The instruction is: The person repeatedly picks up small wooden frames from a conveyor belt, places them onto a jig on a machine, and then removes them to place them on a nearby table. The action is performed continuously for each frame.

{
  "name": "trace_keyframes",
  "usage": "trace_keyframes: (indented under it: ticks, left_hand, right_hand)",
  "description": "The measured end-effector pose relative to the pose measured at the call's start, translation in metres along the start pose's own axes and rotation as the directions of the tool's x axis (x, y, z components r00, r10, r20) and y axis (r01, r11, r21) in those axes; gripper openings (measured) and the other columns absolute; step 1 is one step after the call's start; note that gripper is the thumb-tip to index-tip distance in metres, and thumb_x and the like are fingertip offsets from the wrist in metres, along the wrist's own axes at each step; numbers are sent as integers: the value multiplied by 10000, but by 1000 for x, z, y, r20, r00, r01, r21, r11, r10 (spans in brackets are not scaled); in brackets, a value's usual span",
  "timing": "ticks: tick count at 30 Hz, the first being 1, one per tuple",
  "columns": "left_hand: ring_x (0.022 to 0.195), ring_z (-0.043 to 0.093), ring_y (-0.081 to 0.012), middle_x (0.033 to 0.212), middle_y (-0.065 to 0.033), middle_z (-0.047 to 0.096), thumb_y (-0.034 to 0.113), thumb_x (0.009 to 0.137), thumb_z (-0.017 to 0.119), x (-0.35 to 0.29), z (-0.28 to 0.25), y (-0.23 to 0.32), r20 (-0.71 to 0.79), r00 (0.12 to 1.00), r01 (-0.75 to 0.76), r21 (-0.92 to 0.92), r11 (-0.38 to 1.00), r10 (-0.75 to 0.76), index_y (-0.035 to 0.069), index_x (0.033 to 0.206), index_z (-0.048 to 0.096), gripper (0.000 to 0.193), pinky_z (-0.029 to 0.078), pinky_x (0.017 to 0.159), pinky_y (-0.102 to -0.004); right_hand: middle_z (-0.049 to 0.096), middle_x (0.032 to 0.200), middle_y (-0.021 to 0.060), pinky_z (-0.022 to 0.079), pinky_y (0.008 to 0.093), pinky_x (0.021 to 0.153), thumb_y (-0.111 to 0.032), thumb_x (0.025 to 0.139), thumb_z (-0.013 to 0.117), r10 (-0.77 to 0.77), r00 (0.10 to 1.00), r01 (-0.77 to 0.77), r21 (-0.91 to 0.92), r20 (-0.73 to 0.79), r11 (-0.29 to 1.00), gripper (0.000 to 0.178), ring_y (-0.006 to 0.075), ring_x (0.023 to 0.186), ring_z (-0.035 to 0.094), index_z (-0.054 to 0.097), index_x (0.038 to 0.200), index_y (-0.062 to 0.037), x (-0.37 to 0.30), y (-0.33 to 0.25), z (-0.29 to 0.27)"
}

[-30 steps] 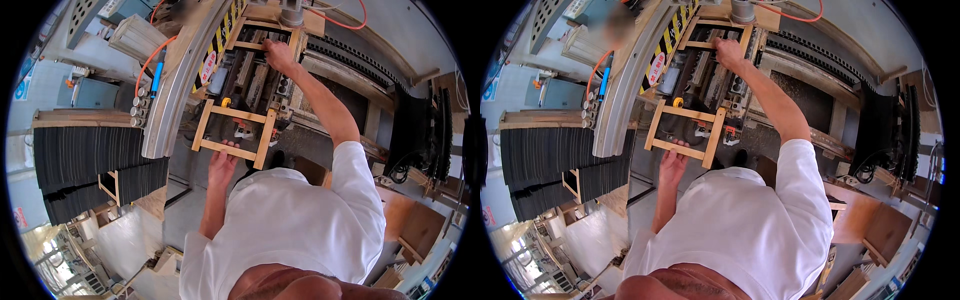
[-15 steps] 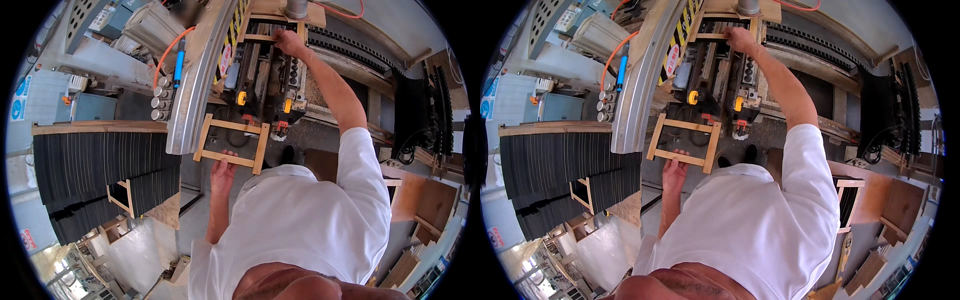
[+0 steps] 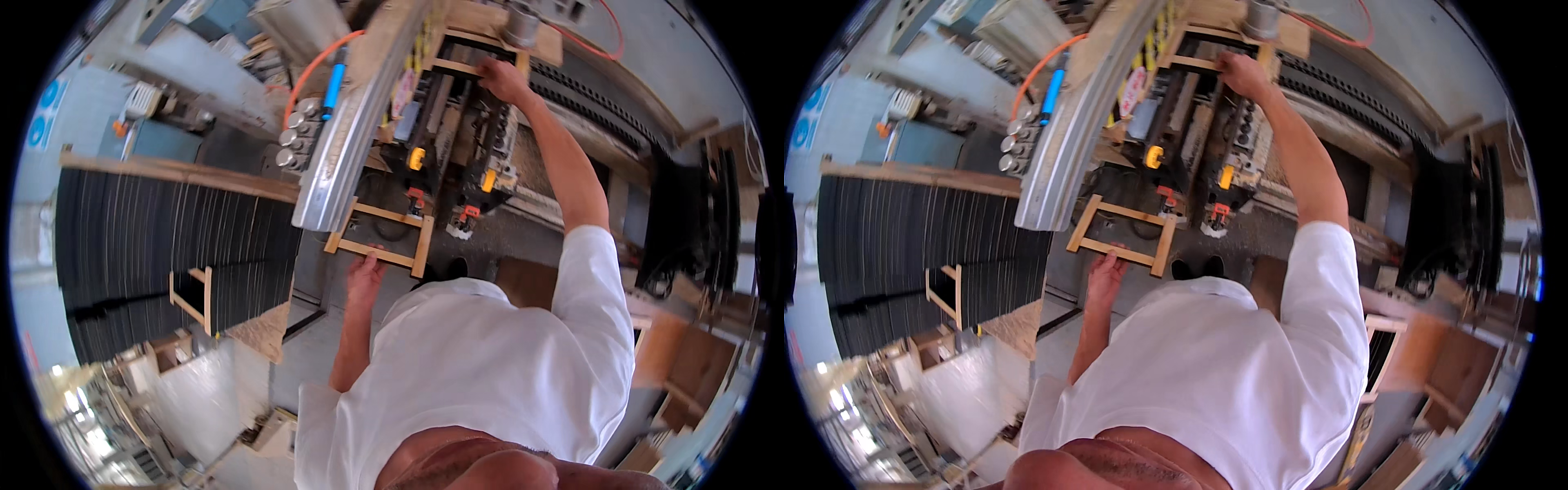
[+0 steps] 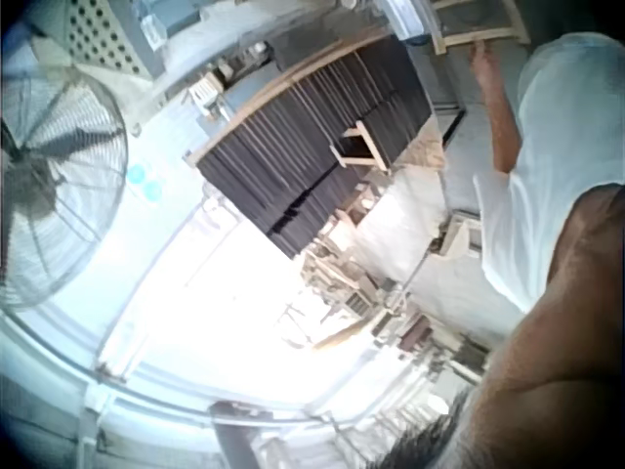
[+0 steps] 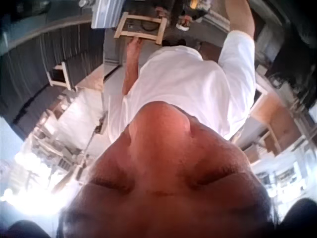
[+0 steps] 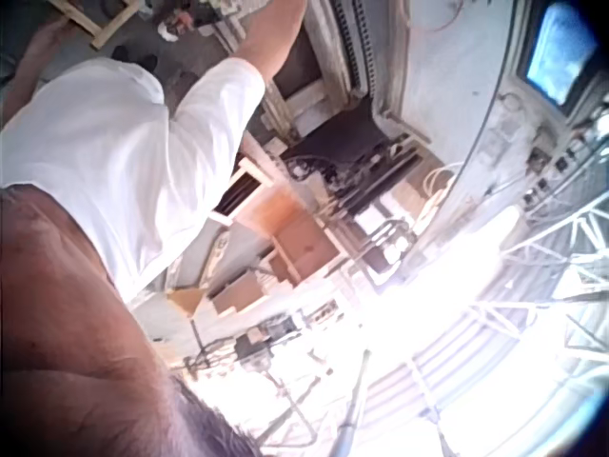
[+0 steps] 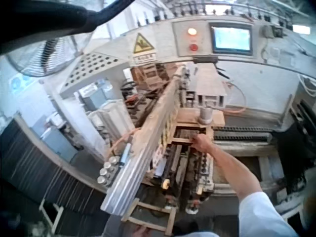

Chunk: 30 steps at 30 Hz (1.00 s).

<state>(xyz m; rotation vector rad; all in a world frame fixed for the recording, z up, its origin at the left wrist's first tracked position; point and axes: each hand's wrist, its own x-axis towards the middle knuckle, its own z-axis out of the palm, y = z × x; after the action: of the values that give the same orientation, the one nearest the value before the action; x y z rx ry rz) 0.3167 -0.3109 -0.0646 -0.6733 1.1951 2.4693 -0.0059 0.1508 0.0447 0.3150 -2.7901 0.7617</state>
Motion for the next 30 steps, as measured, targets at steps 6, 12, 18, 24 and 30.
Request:
trace_keyframes:
  ticks: [6,12,18,24,30]
  left_hand:
    - [1070,621,-205,1157,-74,641,140,944,601,-3,15,-33,-55,998,-15,99,995,21,29,1202,560,283,521,918,-367]
    - [1050,625,-203,1130,-76,657,174,936,613,-8,31,-39,-123,991,-39,129,991,54,22,1197,565,305,519,871,-368]
    - [1090,603,-206,1163,-84,643,166,950,587,4,42,-38,-150,988,-6,184,983,34,8,1202,575,297,493,941,-366]
    - [1079,608,-179,1163,-60,656,194,950,595,-21,55,-14,-205,973,-30,351,936,108,34,1265,555,355,492,927,-363]
    - [1076,605,-169,1166,-74,652,124,974,537,-74,32,20,-107,931,-264,466,845,350,17,1319,501,362,488,930,-346]
  right_hand:
    - [664,868,154,489,437,738,-164,755,723,-16,1000,16,-15,17,1000,292,360,874,641,570,981,-59,-1,-4,-8]
    - [658,853,157,483,448,731,-132,753,700,-34,999,34,-13,26,999,274,372,879,635,560,977,-60,1,-8,-5]
    - [689,886,139,488,502,729,-139,760,689,-82,997,81,-134,1,988,279,384,865,642,551,1001,-111,-4,-1,-7]
    - [692,905,148,480,521,736,-142,783,683,-118,993,121,-173,24,977,284,401,866,641,539,1026,-122,-2,-12,-6]
    - [652,919,157,485,477,713,-132,804,680,-198,980,200,-99,22,975,280,395,883,634,529,1036,-84,1,7,8]
